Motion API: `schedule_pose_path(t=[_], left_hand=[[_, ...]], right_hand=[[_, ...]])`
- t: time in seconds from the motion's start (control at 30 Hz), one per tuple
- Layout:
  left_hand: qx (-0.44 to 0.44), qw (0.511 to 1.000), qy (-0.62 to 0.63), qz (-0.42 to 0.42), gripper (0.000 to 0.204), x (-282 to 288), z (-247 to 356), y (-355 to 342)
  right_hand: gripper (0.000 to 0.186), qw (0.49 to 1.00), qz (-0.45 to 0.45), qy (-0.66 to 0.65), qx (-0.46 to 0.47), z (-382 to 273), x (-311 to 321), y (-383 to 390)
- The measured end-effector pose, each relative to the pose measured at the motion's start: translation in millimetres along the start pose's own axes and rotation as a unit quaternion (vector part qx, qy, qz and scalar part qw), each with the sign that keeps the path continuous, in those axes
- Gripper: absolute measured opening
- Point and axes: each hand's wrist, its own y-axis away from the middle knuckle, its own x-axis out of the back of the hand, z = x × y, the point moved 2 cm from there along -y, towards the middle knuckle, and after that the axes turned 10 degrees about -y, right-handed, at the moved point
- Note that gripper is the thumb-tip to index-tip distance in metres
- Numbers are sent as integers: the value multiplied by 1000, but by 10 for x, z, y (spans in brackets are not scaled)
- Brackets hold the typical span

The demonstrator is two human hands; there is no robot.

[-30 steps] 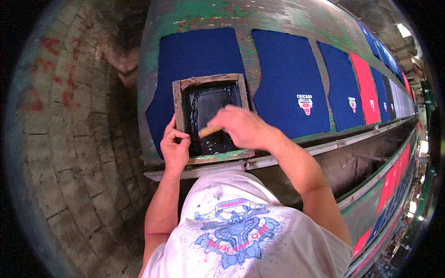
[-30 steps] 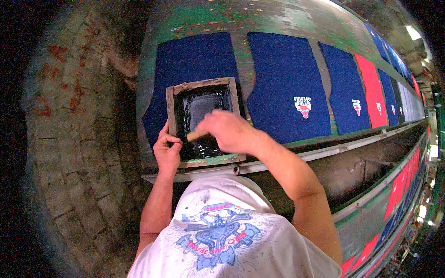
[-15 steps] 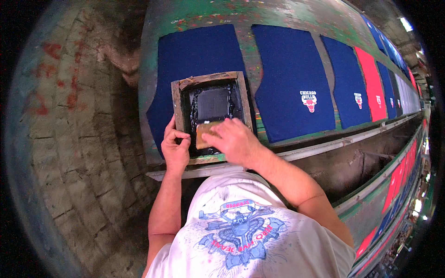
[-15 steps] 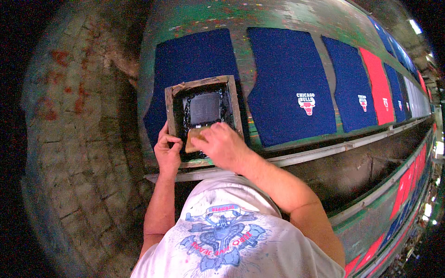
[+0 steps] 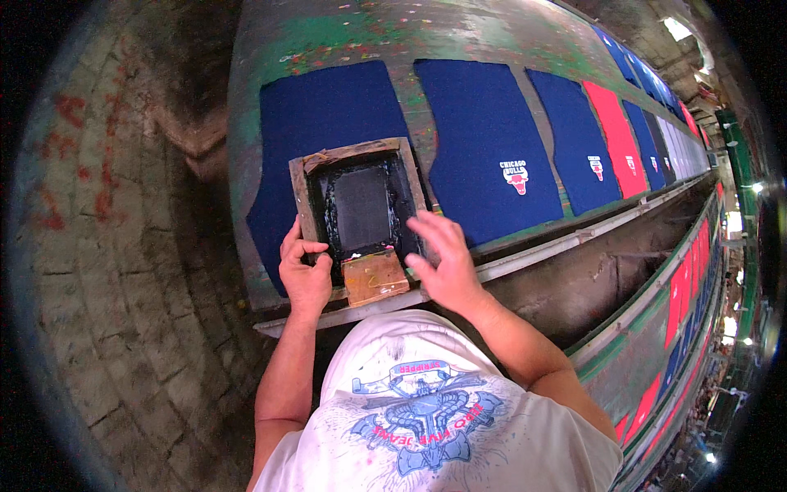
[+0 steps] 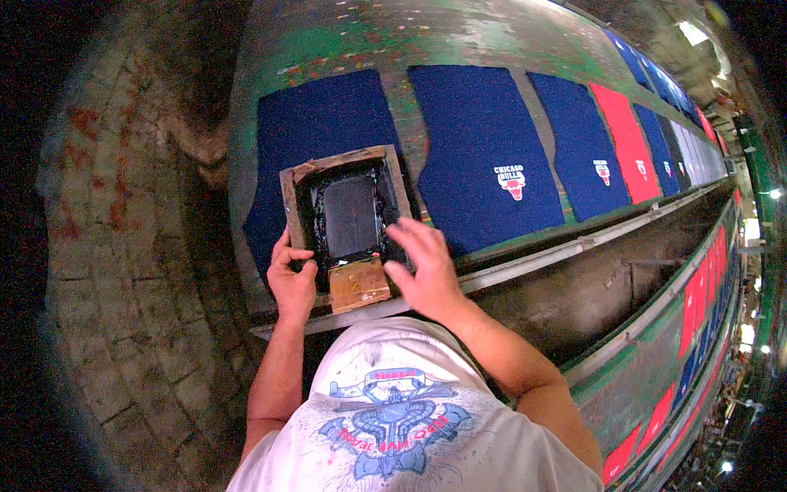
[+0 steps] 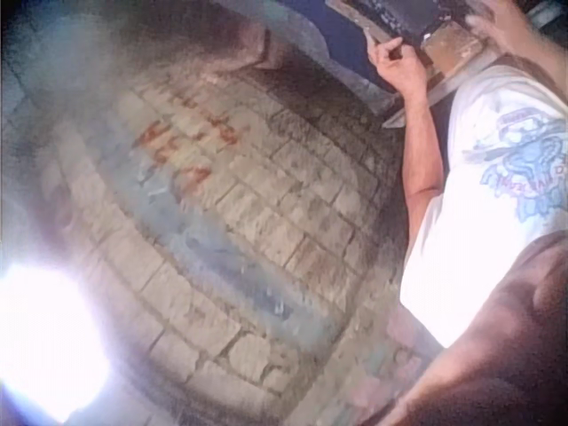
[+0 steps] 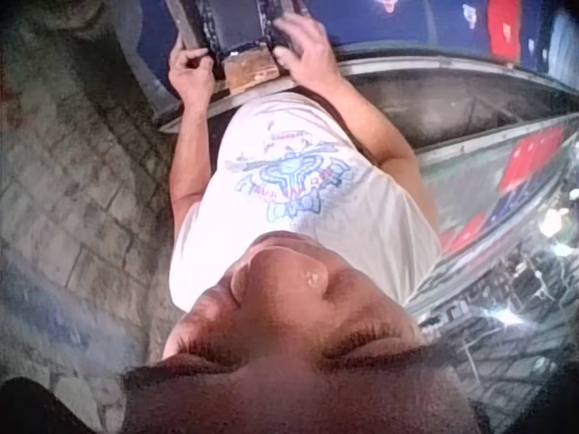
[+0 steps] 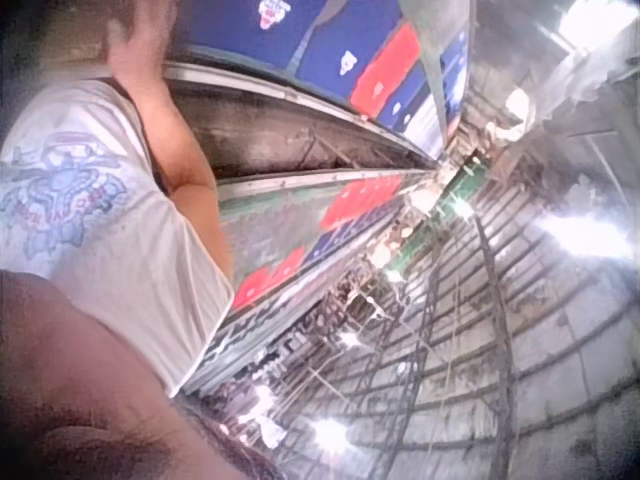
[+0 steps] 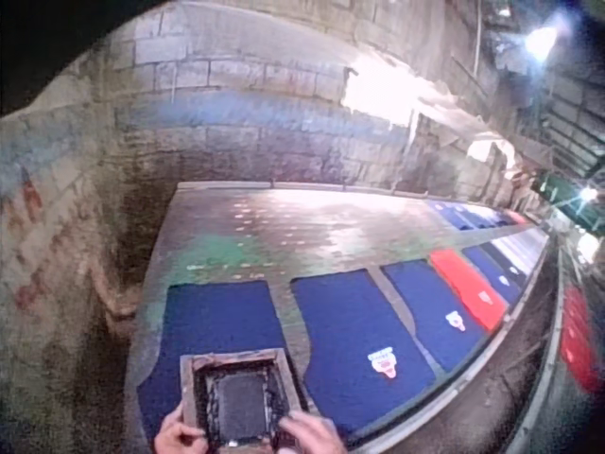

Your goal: The person uses a squeegee to spread ink across a screen printing frame and presses it onto a series of t-shirts laid out on a table. The shirts are in various colors including blue, red, black, and gray, each receiving a printed logo.

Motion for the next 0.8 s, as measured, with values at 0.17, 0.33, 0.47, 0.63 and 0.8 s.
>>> schedule_pose_path(t=[0.17, 0.33, 0.47, 0.63, 0.8], left_hand=[[-75, 996, -34, 40, 15, 26, 134, 67], [-112, 992, -1, 55, 12, 142, 307, 62], [-97, 992, 59, 58, 16, 192, 469, -25], [-77, 991, 91, 62, 20, -180, 863, 106], [-89, 991, 79, 58, 20, -1191, 1326, 378]], right_hand=[[81, 869, 35, -381, -313, 400, -31, 179], [93, 945, 2, -275, -176, 256, 66, 288], [91, 962, -12, -264, -74, 210, 237, 268], [82, 906, -18, -415, -82, 542, 658, 290], [77, 912, 4, -403, -76, 1207, 1509, 463]])
